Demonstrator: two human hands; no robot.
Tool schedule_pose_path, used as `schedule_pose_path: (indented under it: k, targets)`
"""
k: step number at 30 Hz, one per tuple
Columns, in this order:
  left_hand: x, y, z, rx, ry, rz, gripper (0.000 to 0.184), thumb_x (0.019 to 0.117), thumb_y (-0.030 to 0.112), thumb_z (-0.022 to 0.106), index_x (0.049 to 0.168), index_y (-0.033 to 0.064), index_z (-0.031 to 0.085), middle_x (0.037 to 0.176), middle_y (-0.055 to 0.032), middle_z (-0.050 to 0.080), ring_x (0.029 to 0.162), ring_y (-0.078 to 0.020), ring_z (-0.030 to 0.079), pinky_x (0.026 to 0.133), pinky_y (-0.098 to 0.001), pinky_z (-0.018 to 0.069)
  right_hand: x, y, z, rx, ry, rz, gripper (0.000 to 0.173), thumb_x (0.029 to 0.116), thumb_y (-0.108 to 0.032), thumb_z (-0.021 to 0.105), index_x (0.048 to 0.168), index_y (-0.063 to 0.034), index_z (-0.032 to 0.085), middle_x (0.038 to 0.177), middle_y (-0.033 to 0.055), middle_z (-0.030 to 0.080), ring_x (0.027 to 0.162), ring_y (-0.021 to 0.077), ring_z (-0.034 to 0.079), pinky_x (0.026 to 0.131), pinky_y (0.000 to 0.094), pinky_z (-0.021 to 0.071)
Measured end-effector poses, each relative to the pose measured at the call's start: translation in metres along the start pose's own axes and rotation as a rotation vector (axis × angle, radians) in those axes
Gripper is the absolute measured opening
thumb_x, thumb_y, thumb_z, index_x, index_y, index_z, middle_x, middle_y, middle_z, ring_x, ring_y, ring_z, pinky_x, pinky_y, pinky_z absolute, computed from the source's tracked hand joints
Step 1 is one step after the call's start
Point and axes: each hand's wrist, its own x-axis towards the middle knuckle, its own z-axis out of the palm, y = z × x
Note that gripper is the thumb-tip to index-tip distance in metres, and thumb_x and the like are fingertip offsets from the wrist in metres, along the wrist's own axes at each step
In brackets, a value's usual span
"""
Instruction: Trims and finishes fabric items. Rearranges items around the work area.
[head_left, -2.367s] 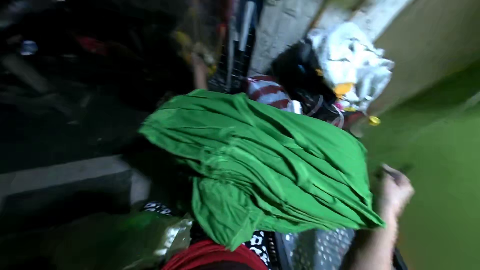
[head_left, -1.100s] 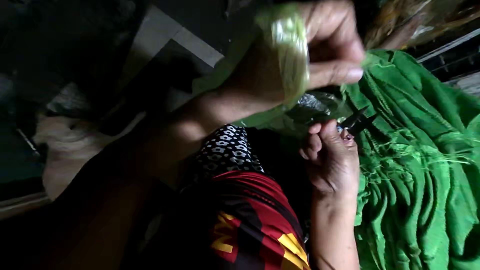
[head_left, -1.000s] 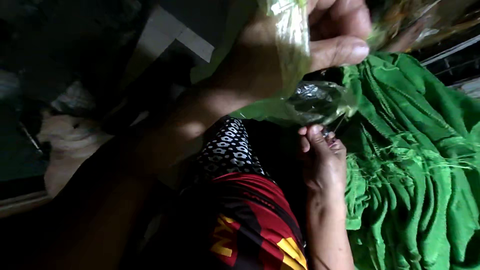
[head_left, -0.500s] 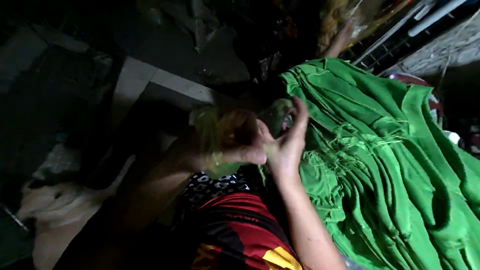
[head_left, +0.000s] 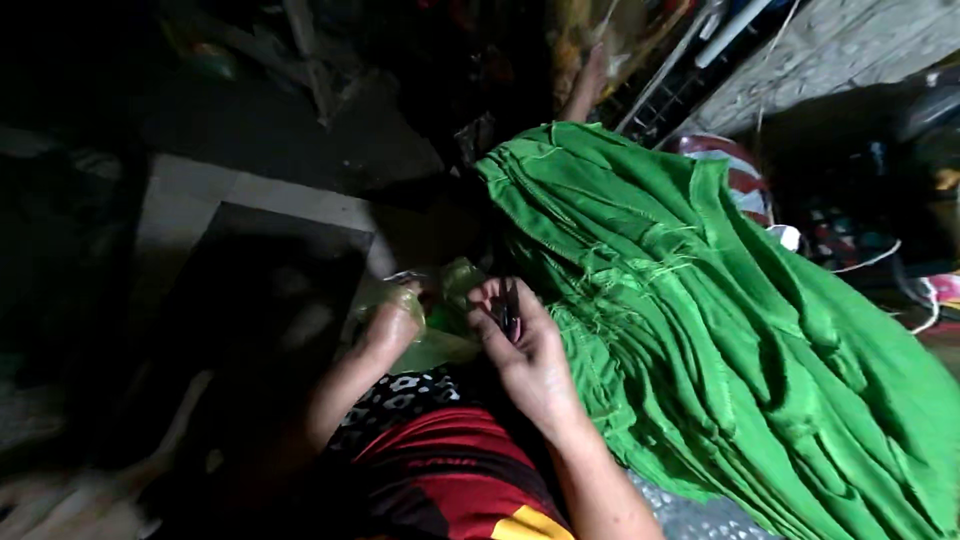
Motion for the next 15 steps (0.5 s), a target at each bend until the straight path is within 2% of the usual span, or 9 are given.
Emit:
schedule_pose_path:
  k: [3,6,7,8,9,10,13,14,15]
  targets:
    - [0.013,-0.007,-0.012,0.19,-0.069,-0.003,0.03,0.1016,0.004,0.057,0.128,-0.0092,0.062,0.127,-0.0336,0.062,0.123,-0.0511,0.057,0.103,-0.065,0.0432,-0.006,-0.002,-0.007,0.014,0.043,-0.04,0.014,0.0941,0.0,0.061,0.107,0.0034,0.063,0.092,0.004,0.066,0.075,-0.0026,0.059,0.069,0.013,0.0507]
    - [0.018,-0.016,-0.013,0.188,0.07,0.085,0.063,0.0997,0.012,0.066,0.151,-0.0106,0.038,0.157,-0.0368,0.031,0.149,-0.0552,0.022,0.117,-0.0673,0.0251,-0.004,0.006,-0.008,-0.052,0.075,-0.057,0.014,0.0935,0.002,0.06,0.106,0.0067,0.063,0.095,0.009,0.066,0.078,0.0016,0.06,0.071,0.0159,0.0513]
    - [0.018,-0.016,-0.015,0.147,0.121,0.116,0.065,0.0988,0.013,0.068,0.152,-0.0085,0.038,0.159,-0.0358,0.028,0.149,-0.0555,0.022,0.116,-0.0694,0.0256,-0.003,0.009,-0.007,-0.101,0.078,-0.066,0.015,0.0925,0.003,0.059,0.106,0.0077,0.064,0.097,0.0123,0.067,0.079,0.0055,0.062,0.072,0.0189,0.0525]
    - [0.016,-0.016,-0.015,0.11,0.145,0.159,0.054,0.0984,0.013,0.068,0.143,-0.0099,0.048,0.154,-0.0363,0.037,0.143,-0.0563,0.034,0.111,-0.0711,0.0311,-0.002,0.012,-0.007,-0.158,0.074,-0.073,0.016,0.0907,0.005,0.058,0.106,0.0085,0.064,0.098,0.0154,0.067,0.081,0.0106,0.063,0.073,0.0231,0.0534]
    - [0.014,-0.016,-0.016,0.084,0.115,0.193,0.036,0.0984,0.013,0.068,0.124,-0.012,0.063,0.14,-0.0361,0.052,0.132,-0.055,0.048,0.106,-0.0704,0.0373,-0.002,0.013,-0.008,-0.212,0.056,-0.071,0.019,0.0888,0.007,0.058,0.106,0.009,0.065,0.099,0.0181,0.067,0.084,0.0167,0.065,0.076,0.0284,0.0547]
    - [0.011,-0.015,-0.017,0.085,0.023,0.2,0.031,0.0992,0.016,0.068,0.112,-0.0125,0.068,0.132,-0.0354,0.058,0.128,-0.0528,0.053,0.106,-0.0674,0.0397,-0.001,0.012,-0.01,-0.252,0.023,-0.058,0.022,0.0882,0.008,0.058,0.109,0.0094,0.066,0.101,0.0205,0.068,0.089,0.0227,0.067,0.08,0.034,0.0562]
    - [0.004,-0.014,-0.026,0.042,-0.153,0.229,0.037,0.1021,0.022,0.064,0.124,-0.0085,0.065,0.138,-0.0331,0.055,0.132,-0.05,0.051,0.11,-0.0647,0.0376,-0.006,0.002,-0.02,-0.338,-0.023,-0.06,0.023,0.0951,-0.004,0.064,0.115,0.0064,0.068,0.107,0.0199,0.071,0.097,0.0269,0.071,0.087,0.039,0.0578]
    - [0.002,-0.016,-0.028,0.013,-0.134,0.289,0.035,0.1029,0.02,0.061,0.124,-0.0069,0.065,0.13,-0.0296,0.062,0.123,-0.0454,0.059,0.105,-0.062,0.043,-0.011,-0.004,-0.026,-0.367,-0.01,-0.108,0.022,0.0959,-0.006,0.064,0.113,0.0056,0.069,0.104,0.0184,0.072,0.094,0.0249,0.071,0.084,0.0367,0.0583]
    - [0.0,-0.018,-0.029,-0.027,-0.072,0.377,0.029,0.1014,0.019,0.062,0.113,-0.0067,0.069,0.116,-0.0254,0.069,0.109,-0.039,0.066,0.097,-0.0577,0.0485,-0.016,-0.009,-0.036,-0.394,0.004,-0.18,0.019,0.096,-0.005,0.062,0.11,0.0053,0.07,0.101,0.017,0.072,0.091,0.0217,0.071,0.082,0.0323,0.0582]
